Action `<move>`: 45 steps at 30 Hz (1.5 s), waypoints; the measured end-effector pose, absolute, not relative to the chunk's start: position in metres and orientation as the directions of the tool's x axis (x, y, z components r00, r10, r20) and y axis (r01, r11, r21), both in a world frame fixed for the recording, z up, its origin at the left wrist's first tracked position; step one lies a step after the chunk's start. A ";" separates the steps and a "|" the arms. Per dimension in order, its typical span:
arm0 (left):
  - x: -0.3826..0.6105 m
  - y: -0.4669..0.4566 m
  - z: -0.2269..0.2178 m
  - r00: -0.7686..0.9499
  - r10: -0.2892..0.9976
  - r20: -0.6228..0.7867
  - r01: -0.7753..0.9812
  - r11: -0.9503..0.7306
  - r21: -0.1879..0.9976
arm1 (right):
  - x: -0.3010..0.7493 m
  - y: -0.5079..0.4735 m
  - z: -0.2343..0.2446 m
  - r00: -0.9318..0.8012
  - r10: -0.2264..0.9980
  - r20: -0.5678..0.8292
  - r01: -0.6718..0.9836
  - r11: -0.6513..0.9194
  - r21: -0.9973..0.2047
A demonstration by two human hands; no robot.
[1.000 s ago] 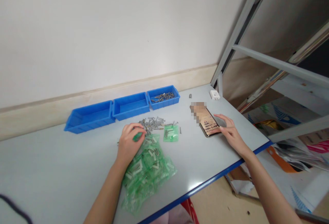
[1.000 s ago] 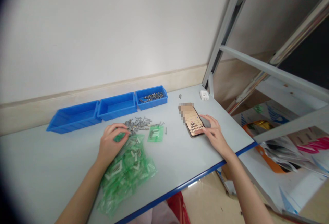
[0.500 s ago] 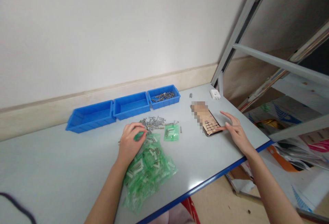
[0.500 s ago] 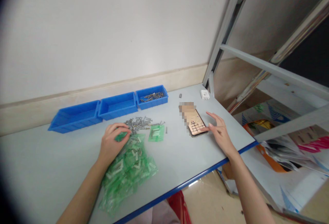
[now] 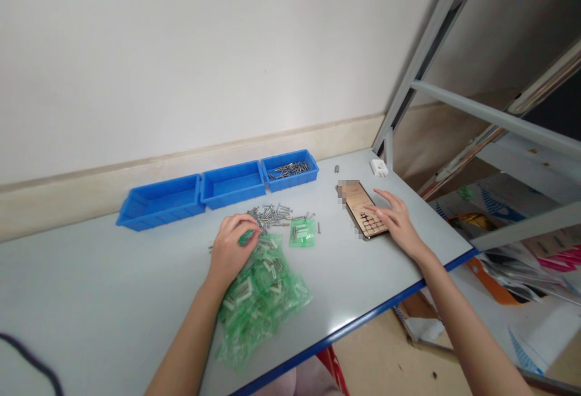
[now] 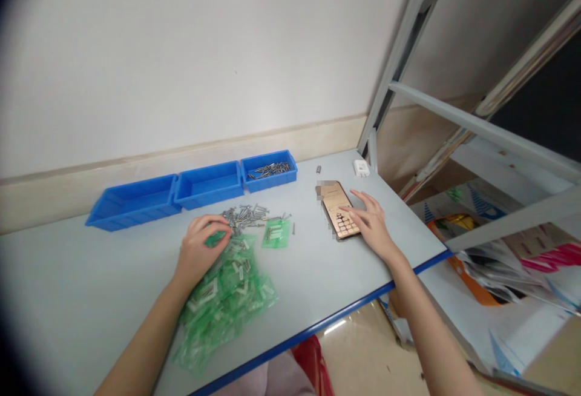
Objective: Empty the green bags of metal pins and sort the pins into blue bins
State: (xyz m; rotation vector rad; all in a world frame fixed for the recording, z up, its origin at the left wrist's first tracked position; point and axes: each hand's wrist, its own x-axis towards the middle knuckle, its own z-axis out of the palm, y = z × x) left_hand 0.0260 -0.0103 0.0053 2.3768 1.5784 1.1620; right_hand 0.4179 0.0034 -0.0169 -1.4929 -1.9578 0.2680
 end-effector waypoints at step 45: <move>0.025 -0.010 0.003 0.221 0.814 0.537 0.777 -0.480 0.408 | 0.443 -0.001 -0.022 0.048 0.920 0.390 0.754 0.223 -0.618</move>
